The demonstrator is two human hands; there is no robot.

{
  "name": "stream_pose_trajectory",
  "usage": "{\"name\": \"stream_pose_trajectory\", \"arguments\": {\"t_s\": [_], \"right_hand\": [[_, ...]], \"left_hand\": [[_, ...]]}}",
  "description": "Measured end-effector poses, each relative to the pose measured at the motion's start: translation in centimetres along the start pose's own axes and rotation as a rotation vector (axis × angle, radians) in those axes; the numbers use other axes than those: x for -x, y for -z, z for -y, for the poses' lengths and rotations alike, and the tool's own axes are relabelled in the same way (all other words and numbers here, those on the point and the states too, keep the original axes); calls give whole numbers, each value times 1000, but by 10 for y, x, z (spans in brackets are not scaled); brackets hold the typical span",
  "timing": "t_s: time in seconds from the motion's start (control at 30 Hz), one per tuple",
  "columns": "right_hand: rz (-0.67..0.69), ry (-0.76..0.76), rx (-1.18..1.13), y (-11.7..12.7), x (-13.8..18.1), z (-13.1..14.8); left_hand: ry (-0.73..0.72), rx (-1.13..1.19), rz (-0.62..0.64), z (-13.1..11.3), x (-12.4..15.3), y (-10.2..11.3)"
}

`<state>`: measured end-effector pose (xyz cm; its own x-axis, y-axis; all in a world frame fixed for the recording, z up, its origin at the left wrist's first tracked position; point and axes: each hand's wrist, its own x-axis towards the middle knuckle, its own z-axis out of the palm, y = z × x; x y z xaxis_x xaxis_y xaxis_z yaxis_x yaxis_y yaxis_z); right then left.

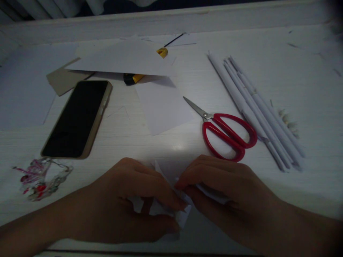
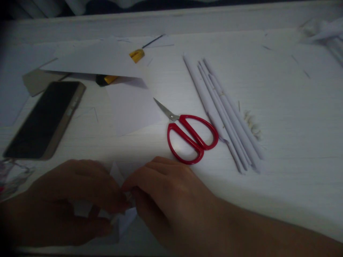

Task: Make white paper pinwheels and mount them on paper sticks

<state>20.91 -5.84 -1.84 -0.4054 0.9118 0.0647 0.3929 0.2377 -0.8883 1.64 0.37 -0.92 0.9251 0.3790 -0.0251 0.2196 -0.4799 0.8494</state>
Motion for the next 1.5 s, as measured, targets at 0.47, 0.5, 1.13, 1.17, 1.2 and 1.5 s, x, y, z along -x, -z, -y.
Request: {"name": "stream_pose_trajectory", "arguments": {"t_s": [0.47, 0.5, 1.13, 1.17, 1.2, 1.5], "right_hand": [[-21, -121, -43, 1, 2, 4], [-21, -130, -50, 1, 2, 4], [-50, -164, -14, 0, 2, 5], [-47, -165, -14, 0, 2, 5], [-50, -164, -14, 0, 2, 5], [-14, -179, -20, 0, 1, 6]], "left_hand": [[298, -43, -81, -9, 3, -4], [324, -59, -89, -9, 3, -5], [136, -84, -103, -10, 0, -6], [137, -84, -104, -10, 0, -6], [137, -86, -105, -10, -1, -6], [123, -109, -159, -8, -1, -9]]}}
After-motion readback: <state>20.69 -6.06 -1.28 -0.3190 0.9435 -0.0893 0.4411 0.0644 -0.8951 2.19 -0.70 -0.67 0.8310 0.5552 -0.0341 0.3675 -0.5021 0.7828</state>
